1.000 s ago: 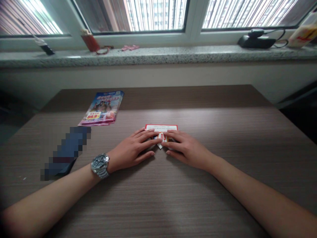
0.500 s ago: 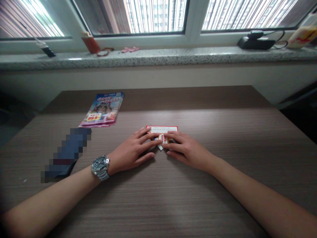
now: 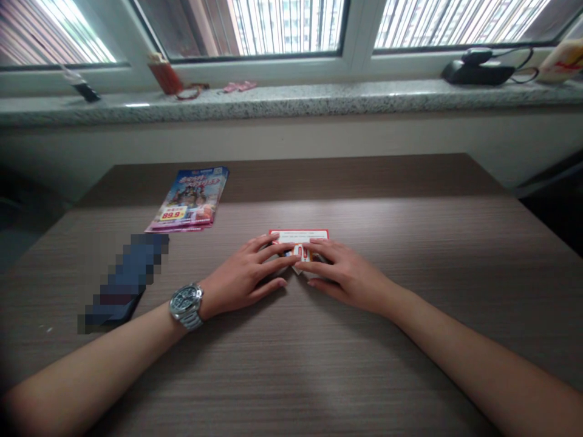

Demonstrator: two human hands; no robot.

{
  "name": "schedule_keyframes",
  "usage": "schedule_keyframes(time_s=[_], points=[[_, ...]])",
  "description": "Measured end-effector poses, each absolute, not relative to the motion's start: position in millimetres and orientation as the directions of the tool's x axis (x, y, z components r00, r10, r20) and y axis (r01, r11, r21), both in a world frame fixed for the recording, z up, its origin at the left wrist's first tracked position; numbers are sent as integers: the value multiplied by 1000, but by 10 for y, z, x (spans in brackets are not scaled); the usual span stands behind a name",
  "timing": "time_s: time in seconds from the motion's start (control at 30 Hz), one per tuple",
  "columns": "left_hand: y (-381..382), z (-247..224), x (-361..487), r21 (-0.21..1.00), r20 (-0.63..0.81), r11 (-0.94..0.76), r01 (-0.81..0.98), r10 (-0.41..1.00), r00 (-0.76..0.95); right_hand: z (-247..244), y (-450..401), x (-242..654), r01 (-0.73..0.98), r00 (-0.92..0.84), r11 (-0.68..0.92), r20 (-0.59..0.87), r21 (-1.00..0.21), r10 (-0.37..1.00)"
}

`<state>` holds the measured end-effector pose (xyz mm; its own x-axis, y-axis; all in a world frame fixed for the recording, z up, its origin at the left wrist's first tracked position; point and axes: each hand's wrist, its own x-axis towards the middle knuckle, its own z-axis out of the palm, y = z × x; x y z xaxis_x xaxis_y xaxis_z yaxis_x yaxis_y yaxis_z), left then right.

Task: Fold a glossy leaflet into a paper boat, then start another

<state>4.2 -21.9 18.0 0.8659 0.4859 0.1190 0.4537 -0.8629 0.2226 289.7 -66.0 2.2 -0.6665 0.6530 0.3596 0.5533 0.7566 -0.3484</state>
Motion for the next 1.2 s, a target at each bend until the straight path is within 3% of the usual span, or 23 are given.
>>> schedule_keyframes(time_s=[0.37,1.2], points=[[-228,193,43,222,123,-865,450,482,867,-11,-671,2933,533,-732,805,334,-261,594],[-226,165,22,193,56,-878,439,457,888,17,-685,2898,531,-712,787,339,-314,615]])
